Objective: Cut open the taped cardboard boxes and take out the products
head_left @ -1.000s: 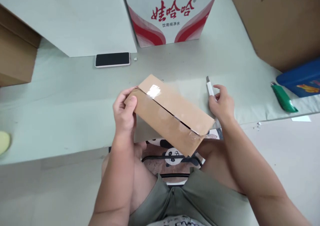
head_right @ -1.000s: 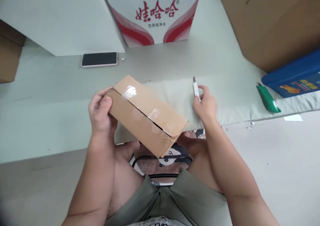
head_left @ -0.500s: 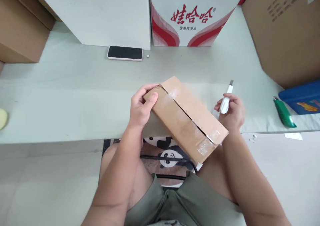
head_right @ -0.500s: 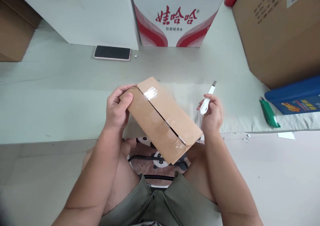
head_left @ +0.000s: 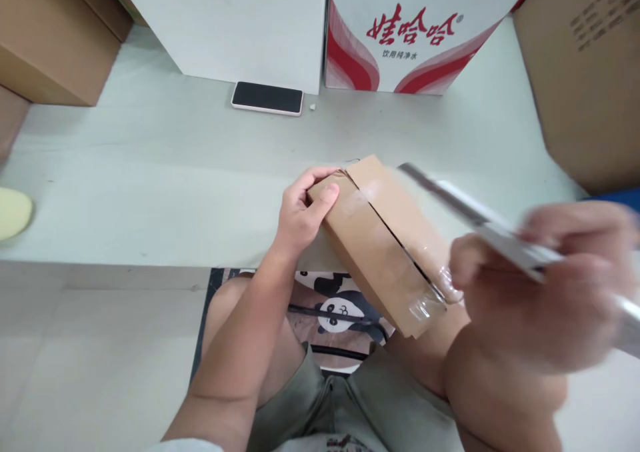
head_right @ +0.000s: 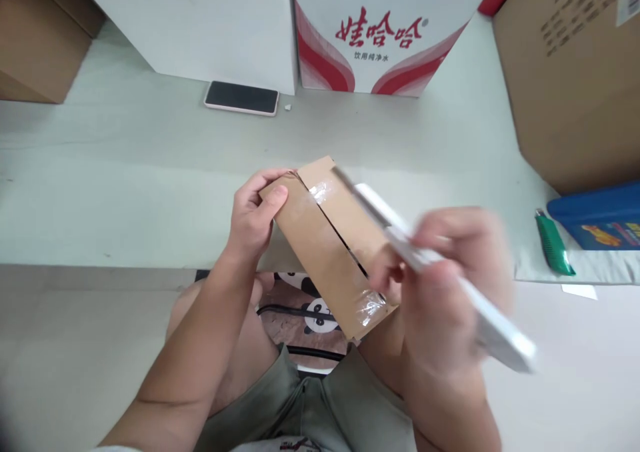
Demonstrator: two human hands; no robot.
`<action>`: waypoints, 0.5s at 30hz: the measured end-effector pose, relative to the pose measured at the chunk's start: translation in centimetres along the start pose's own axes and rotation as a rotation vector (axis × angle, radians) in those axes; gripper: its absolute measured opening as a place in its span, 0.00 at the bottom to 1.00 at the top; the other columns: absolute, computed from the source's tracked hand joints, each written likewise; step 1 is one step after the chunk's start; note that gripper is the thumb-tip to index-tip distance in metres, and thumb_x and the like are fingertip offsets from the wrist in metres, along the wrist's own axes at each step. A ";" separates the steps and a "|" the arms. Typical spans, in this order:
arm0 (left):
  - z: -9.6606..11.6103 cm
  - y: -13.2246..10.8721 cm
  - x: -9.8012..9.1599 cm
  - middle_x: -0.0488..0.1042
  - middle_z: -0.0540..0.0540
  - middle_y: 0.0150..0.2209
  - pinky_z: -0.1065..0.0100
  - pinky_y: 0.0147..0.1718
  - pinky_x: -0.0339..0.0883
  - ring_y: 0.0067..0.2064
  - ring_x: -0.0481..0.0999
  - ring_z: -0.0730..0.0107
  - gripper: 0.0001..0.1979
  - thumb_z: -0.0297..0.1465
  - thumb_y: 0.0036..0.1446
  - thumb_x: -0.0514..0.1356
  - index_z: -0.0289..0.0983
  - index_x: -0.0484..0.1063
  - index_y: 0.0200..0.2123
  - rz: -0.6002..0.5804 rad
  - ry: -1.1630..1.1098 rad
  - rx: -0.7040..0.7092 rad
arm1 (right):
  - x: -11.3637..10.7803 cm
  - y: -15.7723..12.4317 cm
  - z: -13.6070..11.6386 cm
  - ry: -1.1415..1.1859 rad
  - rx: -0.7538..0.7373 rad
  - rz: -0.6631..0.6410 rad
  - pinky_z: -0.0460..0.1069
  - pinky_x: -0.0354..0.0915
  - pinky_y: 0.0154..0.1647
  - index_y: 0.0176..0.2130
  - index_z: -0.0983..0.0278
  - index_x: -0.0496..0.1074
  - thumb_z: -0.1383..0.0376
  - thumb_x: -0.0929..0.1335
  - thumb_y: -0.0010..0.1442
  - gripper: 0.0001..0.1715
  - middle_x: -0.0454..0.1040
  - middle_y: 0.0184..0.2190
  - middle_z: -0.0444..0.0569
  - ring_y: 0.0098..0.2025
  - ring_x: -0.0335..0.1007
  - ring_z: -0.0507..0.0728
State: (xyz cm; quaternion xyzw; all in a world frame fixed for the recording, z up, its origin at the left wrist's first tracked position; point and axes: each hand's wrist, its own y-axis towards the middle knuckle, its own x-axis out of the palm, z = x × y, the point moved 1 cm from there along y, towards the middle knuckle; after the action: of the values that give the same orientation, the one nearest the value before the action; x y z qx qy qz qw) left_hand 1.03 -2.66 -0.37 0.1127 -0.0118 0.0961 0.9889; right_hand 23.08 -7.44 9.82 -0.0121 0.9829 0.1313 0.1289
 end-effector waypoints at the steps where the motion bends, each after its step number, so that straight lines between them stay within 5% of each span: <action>1: 0.0 0.0 0.0 0.84 0.44 0.48 0.59 0.50 0.78 0.50 0.83 0.59 0.16 0.45 0.62 0.65 0.41 0.80 0.47 -0.004 0.007 0.002 | 0.7 -0.1 0.1 0.029 0.001 -0.026 0.48 0.58 0.19 0.47 0.55 0.68 0.42 0.62 0.70 0.22 0.65 0.26 0.41 0.20 0.63 0.52; 5: 0.4 -0.1 0.1 0.84 0.45 0.48 0.58 0.49 0.78 0.50 0.83 0.59 0.16 0.44 0.63 0.64 0.41 0.80 0.47 -0.019 0.008 0.004 | 1.7 0.2 1.3 -0.020 0.020 -0.141 0.50 0.64 0.27 0.47 0.61 0.77 0.46 0.64 0.69 0.25 0.75 0.28 0.47 0.28 0.69 0.55; 15: 0.5 -0.1 0.3 0.84 0.45 0.48 0.56 0.49 0.78 0.50 0.83 0.56 0.17 0.47 0.61 0.65 0.42 0.81 0.46 -0.010 -0.012 -0.003 | 1.3 0.0 2.4 -0.122 0.024 -0.051 0.49 0.63 0.26 0.45 0.58 0.80 0.49 0.64 0.68 0.21 0.72 0.26 0.46 0.28 0.69 0.54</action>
State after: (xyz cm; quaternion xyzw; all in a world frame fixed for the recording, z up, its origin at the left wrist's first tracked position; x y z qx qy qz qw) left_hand 1.36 -2.84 0.15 0.1121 -0.0172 0.0903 0.9894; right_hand 22.44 -6.82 7.24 -0.0277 0.9741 0.1165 0.1918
